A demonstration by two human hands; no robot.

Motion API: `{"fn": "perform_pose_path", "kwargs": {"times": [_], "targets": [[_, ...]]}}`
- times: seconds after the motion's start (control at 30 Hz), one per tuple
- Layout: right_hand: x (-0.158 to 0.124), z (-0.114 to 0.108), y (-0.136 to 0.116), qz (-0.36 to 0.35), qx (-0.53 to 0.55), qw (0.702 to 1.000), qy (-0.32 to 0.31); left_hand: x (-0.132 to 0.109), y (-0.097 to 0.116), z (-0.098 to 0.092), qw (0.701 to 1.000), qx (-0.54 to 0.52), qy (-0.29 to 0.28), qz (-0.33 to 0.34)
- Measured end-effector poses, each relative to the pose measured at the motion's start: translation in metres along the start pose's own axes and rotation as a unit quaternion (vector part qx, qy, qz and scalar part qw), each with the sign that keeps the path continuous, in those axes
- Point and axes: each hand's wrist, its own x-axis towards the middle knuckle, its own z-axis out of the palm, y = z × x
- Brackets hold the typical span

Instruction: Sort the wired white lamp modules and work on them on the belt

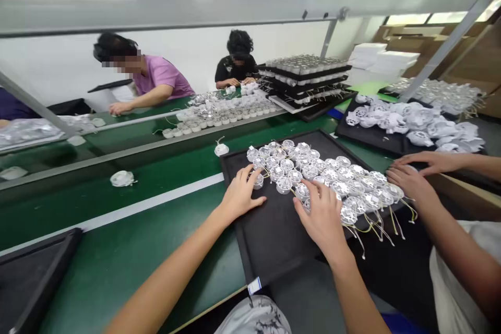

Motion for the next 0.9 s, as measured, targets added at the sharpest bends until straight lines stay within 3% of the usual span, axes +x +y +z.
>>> {"fn": "perform_pose_path", "kwargs": {"times": [0.1, 0.2, 0.27, 0.33, 0.53, 0.67, 0.77, 0.9], "targets": [[-0.011, -0.015, 0.016, 0.008, -0.068, 0.998, -0.013, 0.011, 0.005, -0.006, 0.999, 0.033, 0.036, 0.010], [-0.030, -0.025, 0.027, 0.002, -0.112, 0.993, -0.037, 0.006, 0.031, -0.018, 0.993, 0.048, 0.078, 0.072], [-0.041, -0.023, 0.030, -0.001, -0.144, 0.989, -0.032, 0.004, 0.048, -0.022, 0.986, 0.027, 0.042, 0.157], [-0.047, -0.016, 0.031, -0.005, -0.159, 0.987, -0.033, 0.012, 0.058, -0.021, 0.980, 0.030, -0.001, 0.199], [-0.047, 0.008, 0.021, 0.022, -0.120, 0.991, -0.049, 0.060, 0.037, -0.001, 0.987, 0.105, -0.071, 0.098], [-0.038, 0.009, -0.001, 0.050, -0.081, 0.992, -0.080, 0.059, 0.027, 0.009, 0.989, 0.093, -0.066, 0.096], [-0.025, 0.007, -0.017, 0.099, -0.108, 0.986, -0.085, 0.054, 0.031, 0.014, 0.988, 0.067, -0.068, 0.118], [-0.003, 0.015, -0.023, 0.094, -0.119, 0.984, -0.092, 0.053, 0.038, 0.022, 0.991, 0.046, -0.078, 0.100]]}}
